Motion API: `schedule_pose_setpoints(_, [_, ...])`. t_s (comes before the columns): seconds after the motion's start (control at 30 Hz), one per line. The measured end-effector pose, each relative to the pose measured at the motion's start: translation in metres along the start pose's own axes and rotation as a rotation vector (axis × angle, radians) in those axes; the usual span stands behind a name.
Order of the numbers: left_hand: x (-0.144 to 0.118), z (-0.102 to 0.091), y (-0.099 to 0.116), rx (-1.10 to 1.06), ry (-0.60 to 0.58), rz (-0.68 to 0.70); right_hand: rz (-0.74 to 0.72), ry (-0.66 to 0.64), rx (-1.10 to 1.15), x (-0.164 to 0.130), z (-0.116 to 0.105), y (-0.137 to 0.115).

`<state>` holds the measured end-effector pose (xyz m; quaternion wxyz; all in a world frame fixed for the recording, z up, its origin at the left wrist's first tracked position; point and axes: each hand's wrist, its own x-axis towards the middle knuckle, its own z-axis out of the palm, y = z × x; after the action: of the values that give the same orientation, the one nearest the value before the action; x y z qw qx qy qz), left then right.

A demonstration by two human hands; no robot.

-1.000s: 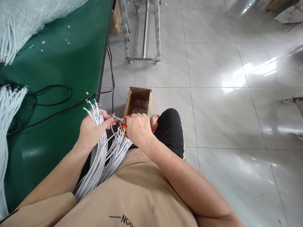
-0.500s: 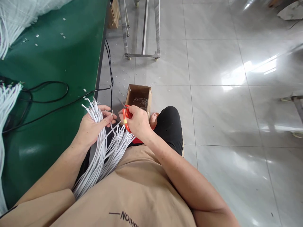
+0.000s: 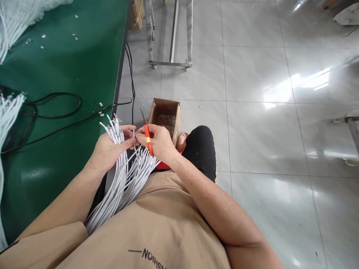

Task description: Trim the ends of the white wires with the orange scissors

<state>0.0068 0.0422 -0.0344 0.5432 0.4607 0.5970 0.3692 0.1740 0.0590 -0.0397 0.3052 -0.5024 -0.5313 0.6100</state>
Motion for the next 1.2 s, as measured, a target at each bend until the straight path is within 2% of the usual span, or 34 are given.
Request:
schedule_pose_setpoints(0.07, [0.001,0.000,0.000,-0.003,0.039,-0.021,-0.027,0.052,-0.116,-0.001,-0.002,0.006])
schedule_pose_setpoints(0.2, [0.001,0.000,0.000,-0.035,0.090,-0.085,-0.200,0.139,-0.671,-0.003,-0.008,0.022])
schedule_pose_setpoints(0.3, [0.000,0.001,0.002,-0.034,0.091,-0.106,-0.328,0.142,-0.950,-0.003,-0.010,0.032])
schedule_pose_setpoints(0.43, [-0.001,0.002,0.004,-0.015,0.092,-0.111,-0.386,0.132,-1.119,-0.002,-0.010,0.034])
schedule_pose_setpoints(0.57, [0.000,0.002,0.004,-0.021,0.093,-0.104,-0.412,0.128,-1.195,-0.004,-0.013,0.029])
schedule_pose_setpoints(0.67, [0.001,0.002,0.005,-0.051,0.086,-0.082,-0.360,0.155,-1.094,-0.005,-0.015,0.023])
schedule_pose_setpoints(0.8, [0.002,0.001,0.003,-0.116,0.064,-0.070,-0.173,0.185,-0.613,-0.001,-0.015,0.008])
schedule_pose_setpoints(0.93, [0.002,0.001,0.002,-0.157,0.051,-0.053,-0.103,0.125,-0.223,0.007,-0.011,-0.007])
schedule_pose_setpoints(1.2, [0.001,0.003,0.004,-0.184,-0.003,-0.071,-0.002,0.052,-0.003,0.012,-0.007,-0.013])
